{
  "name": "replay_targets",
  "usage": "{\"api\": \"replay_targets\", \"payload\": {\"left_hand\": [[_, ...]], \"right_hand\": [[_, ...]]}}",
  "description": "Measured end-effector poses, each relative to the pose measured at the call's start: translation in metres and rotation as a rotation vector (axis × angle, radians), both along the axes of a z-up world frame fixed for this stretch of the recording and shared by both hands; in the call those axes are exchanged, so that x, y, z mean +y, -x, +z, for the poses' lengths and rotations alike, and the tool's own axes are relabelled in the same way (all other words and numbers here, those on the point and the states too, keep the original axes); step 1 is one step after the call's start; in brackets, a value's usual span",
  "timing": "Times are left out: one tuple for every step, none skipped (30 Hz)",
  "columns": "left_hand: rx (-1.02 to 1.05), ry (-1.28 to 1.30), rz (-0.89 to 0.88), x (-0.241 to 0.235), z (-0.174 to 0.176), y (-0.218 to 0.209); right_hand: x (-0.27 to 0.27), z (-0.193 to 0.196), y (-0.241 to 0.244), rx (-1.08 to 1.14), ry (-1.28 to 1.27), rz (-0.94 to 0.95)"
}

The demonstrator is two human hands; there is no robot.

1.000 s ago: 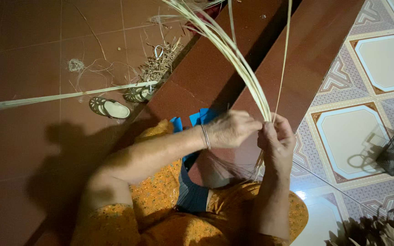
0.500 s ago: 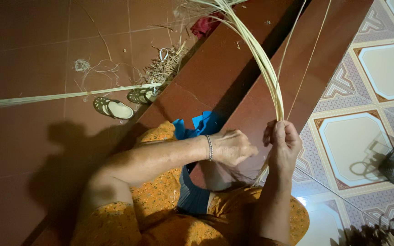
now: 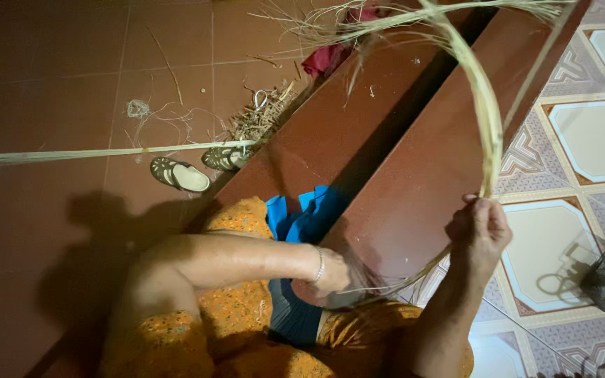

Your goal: The person sits on the floor and uses a knife to shave thin strips from bamboo stalks. They repeatedly scrape the bamboo with the blade, then gather the finished strips and wipe the floor with a blue cloth.

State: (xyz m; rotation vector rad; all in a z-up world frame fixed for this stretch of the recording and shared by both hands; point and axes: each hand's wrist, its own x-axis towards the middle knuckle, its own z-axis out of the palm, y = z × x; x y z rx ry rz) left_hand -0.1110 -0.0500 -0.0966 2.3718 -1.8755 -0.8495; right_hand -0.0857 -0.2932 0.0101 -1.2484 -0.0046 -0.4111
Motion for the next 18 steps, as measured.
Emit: {"api": "replay_targets", "payload": {"left_hand": [[0.001, -0.041, 0.014, 0.008, -0.005, -0.007], [-0.005, -0.085, 0.044, 0.016, -0.011, -0.014], [-0.030, -0.114, 0.104, 0.026, -0.016, -0.028], [-0.061, -0.146, 0.174, 0.037, -0.019, -0.045], [-0.098, -0.179, 0.256, 0.054, -0.020, -0.067], [-0.145, -0.212, 0.369, 0.071, -0.018, -0.087], [-0.195, -0.242, 0.483, 0.091, -0.012, -0.109], [-0.249, -0.274, 0.604, 0.114, -0.003, -0.126], [-0.301, -0.302, 0.738, 0.138, 0.012, -0.143], [-0.357, -0.329, 0.870, 0.158, 0.027, -0.152], [-0.410, -0.352, 1.000, 0.179, 0.047, -0.162], [-0.450, -0.376, 1.107, 0.193, 0.065, -0.165], [-0.486, -0.388, 1.198, 0.207, 0.083, -0.164], [-0.520, -0.419, 1.343, 0.220, 0.098, -0.157], [-0.462, -0.382, 1.385, 0.218, 0.107, -0.153], [-0.403, -0.347, 1.429, 0.214, 0.114, -0.148], [-0.343, -0.311, 1.471, 0.210, 0.120, -0.145], [-0.315, -0.062, 1.400, 0.199, 0.120, -0.139]], "right_hand": [[-0.005, 0.000, -0.001, 0.000, -0.041, -0.019], [-0.011, 0.000, -0.001, -0.004, -0.032, -0.034], [-0.017, 0.001, 0.000, -0.008, -0.023, -0.049], [-0.021, 0.001, 0.002, -0.012, -0.014, -0.065], [-0.026, 0.002, 0.003, -0.003, 0.009, -0.077], [-0.030, 0.003, 0.006, 0.007, 0.031, -0.086], [-0.034, 0.004, 0.009, 0.017, 0.053, -0.095], [-0.037, 0.006, 0.011, 0.007, 0.031, -0.081], [-0.040, 0.008, 0.014, -0.003, 0.010, -0.067], [-0.043, 0.009, 0.017, -0.015, -0.012, -0.055], [-0.045, 0.011, 0.020, -0.027, -0.005, -0.059], [-0.046, 0.013, 0.023, -0.038, 0.002, -0.064], [-0.047, 0.015, 0.026, -0.048, 0.009, -0.069], [-0.048, 0.017, 0.029, -0.052, 0.011, -0.072], [-0.047, 0.019, 0.033, -0.056, 0.014, -0.075], [-0.046, 0.021, 0.035, -0.060, 0.016, -0.075], [-0.044, 0.023, 0.037, -0.061, 0.017, -0.079], [-0.040, 0.025, 0.038, -0.063, 0.019, -0.081]]}}
